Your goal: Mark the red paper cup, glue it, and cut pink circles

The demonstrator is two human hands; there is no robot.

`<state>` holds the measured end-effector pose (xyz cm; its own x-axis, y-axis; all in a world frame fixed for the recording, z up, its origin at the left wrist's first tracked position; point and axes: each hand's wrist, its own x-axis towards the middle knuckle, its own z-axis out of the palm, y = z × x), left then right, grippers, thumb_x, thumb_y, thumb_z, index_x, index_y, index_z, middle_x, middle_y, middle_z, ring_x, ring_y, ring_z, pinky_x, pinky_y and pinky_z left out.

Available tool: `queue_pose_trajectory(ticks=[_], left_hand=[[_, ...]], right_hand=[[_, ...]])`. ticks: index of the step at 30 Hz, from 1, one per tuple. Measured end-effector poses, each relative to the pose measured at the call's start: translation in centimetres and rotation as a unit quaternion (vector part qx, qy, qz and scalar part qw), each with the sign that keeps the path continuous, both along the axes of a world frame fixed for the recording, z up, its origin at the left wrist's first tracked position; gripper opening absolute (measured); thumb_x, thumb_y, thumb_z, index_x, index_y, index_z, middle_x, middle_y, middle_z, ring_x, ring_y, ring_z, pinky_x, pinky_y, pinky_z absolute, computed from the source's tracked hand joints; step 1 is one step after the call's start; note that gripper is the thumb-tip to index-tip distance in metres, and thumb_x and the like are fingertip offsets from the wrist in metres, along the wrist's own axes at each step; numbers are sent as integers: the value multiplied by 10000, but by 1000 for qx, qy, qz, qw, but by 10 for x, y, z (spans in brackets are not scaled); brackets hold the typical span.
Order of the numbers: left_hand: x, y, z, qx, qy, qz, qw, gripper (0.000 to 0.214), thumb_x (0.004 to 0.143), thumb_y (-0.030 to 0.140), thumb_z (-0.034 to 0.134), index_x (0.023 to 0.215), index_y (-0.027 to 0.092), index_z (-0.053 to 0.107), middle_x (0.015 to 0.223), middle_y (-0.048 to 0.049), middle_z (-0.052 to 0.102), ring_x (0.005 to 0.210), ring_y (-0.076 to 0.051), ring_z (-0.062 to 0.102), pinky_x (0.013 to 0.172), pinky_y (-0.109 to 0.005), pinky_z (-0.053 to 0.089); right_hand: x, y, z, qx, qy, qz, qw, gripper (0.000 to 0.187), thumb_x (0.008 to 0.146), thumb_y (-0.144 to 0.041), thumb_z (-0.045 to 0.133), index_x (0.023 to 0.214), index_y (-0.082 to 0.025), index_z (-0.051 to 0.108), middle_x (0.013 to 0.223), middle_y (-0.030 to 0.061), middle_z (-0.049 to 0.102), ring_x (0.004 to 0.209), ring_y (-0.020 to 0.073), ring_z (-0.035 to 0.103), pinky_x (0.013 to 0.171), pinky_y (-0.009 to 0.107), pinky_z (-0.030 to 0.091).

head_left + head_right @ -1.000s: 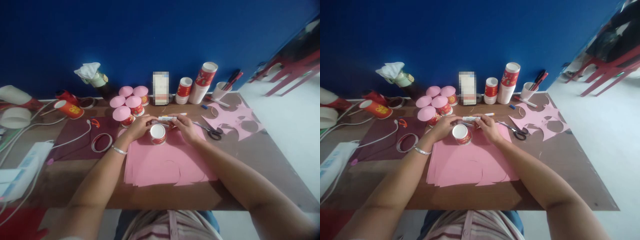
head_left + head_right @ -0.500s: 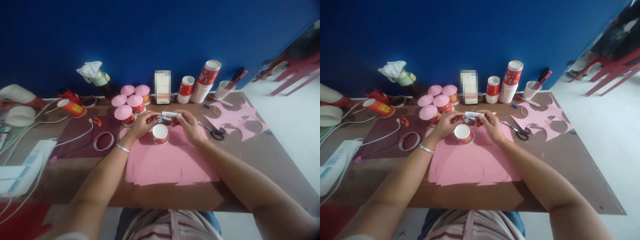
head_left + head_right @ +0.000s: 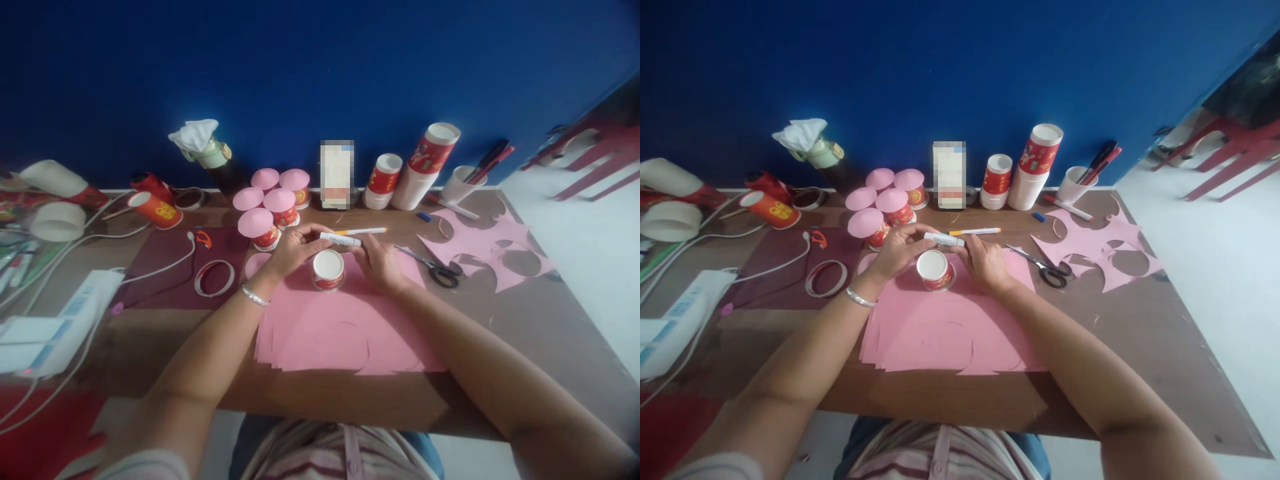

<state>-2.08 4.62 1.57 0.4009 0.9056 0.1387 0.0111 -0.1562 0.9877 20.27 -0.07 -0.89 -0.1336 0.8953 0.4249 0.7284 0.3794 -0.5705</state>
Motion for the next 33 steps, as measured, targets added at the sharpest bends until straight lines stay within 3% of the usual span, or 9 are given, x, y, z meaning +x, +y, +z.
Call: queue_pose_trajectory(ticks=[3, 6, 9, 12, 16, 22, 24, 28, 33], left_hand=[[0, 0, 2, 18, 3, -3, 1000, 306, 770, 378, 871, 983, 176, 785, 862, -41, 768, 723, -132, 673, 649, -247, 521], [-2, 1, 4, 44, 8, -4, 999, 296, 765, 366, 873, 978, 180, 785, 860, -34, 768, 717, -122, 658, 664, -248, 522], [-2, 3, 6, 72, 24, 4, 997, 291, 785, 370, 857, 993, 180, 782, 891, -40, 776, 723, -119, 655, 672, -250, 521], [-1, 1, 9, 78, 22, 12, 997, 291, 796, 378, 845, 987, 170, 775, 854, -36, 767, 718, -119, 655, 663, -246, 521], [2, -2, 13, 67, 2, 3, 998, 287, 802, 379, 836, 992, 172, 774, 863, -38, 771, 721, -121, 665, 654, -246, 526], [-1, -3, 17, 92, 26, -7, 995, 293, 817, 401, 824, 1005, 183, 771, 900, -49, 789, 731, -131, 677, 662, -262, 538], [-1, -4, 18, 115, 43, -1, 992, 270, 826, 388, 816, 997, 184, 769, 894, -45, 789, 727, -130, 672, 658, -260, 532], [1, -5, 21, 148, 56, 7, 987, 232, 846, 361, 800, 986, 180, 763, 932, -51, 798, 768, -138, 684, 697, -268, 541], [1, -7, 26, 157, 58, -6, 986, 202, 861, 338, 789, 987, 182, 757, 901, -39, 790, 742, -128, 672, 676, -258, 531]], right_hand=[[-2, -1, 5, -28, 18, 6, 999, 615, 1059, -660, 250, 843, -215, 614, 673, 60, 662, 530, 171, 506, 560, 299, 292], [-5, 0, 11, -72, 71, 42, 994, 675, 1065, -672, 181, 750, -225, 577, 647, 43, 639, 545, 163, 527, 578, 286, 359], [-6, 2, 12, -84, 107, 54, 989, 640, 1056, -689, 241, 817, -223, 611, 701, 46, 670, 615, 178, 584, 617, 290, 419], [-4, 5, 7, -27, 84, 42, 995, 577, 1028, -710, 315, 943, -224, 614, 829, 77, 699, 715, 209, 608, 652, 312, 427], [0, 3, 5, -21, 58, 18, 998, 561, 1020, -723, 303, 802, -250, 510, 709, 40, 603, 602, 184, 501, 587, 316, 347], [-3, -2, 17, -135, 164, 89, 973, 625, 1037, -730, 255, 682, -252, 444, 578, -12, 503, 537, 144, 452, 570, 304, 367], [-4, -3, 17, -129, 172, 83, 973, 619, 1029, -742, 271, 697, -253, 454, 597, -9, 517, 559, 148, 467, 587, 305, 387], [-3, -2, 13, -48, 134, 37, 989, 606, 983, -804, 317, 807, -258, 512, 706, 18, 580, 645, 179, 506, 638, 325, 390], [-4, -4, 19, -104, 169, 56, 978, 651, 992, -804, 271, 704, -251, 461, 617, -2, 529, 572, 152, 465, 601, 319, 362]])
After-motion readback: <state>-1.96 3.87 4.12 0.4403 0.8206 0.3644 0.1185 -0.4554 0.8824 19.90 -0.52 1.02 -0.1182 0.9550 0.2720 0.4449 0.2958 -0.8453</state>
